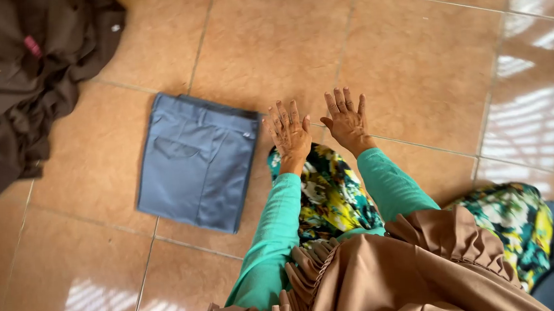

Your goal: Folding grey fabric pants into a rectangular shape and stacking them on the floor.

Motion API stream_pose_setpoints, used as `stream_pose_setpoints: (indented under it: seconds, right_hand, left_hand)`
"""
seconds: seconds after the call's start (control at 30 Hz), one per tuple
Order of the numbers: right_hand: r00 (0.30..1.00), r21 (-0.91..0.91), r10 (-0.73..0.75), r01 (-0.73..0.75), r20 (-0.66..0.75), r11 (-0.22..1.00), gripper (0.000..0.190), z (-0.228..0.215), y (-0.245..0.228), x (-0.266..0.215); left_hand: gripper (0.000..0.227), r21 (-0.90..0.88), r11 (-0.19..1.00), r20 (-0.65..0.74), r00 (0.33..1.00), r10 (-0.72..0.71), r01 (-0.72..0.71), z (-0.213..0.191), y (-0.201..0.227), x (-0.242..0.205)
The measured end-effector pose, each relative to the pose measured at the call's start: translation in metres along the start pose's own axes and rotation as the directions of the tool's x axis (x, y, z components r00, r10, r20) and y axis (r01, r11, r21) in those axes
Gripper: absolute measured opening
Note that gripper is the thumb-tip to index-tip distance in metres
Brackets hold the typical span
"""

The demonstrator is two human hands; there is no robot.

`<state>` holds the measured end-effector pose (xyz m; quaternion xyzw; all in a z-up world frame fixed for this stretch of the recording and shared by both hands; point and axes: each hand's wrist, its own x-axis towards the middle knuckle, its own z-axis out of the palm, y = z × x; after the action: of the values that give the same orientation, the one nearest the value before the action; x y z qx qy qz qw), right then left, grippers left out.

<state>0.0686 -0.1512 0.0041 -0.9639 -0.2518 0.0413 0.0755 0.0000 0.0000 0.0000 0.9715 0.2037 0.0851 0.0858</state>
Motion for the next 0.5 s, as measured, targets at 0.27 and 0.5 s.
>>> stream_pose_setpoints:
  seconds: [0.27,0.5]
  right_hand:
    - [0.962,-0.056,0.264,-0.26,0.066,0.964,0.075,-0.006,0.086,-0.067]
    - [0.901,-0.043,0.424,-0.422,0.088,0.906,0.074,-0.03,0.148,-0.119]
  left_hand:
    - [0.061,0.053,0.976,-0.115,0.969,0.217,-0.212,0.037,0.09,-0.018]
    - [0.068,-0.069,0.956,0.466,0.838,0.284,-0.286,0.005,0.182,-0.024]
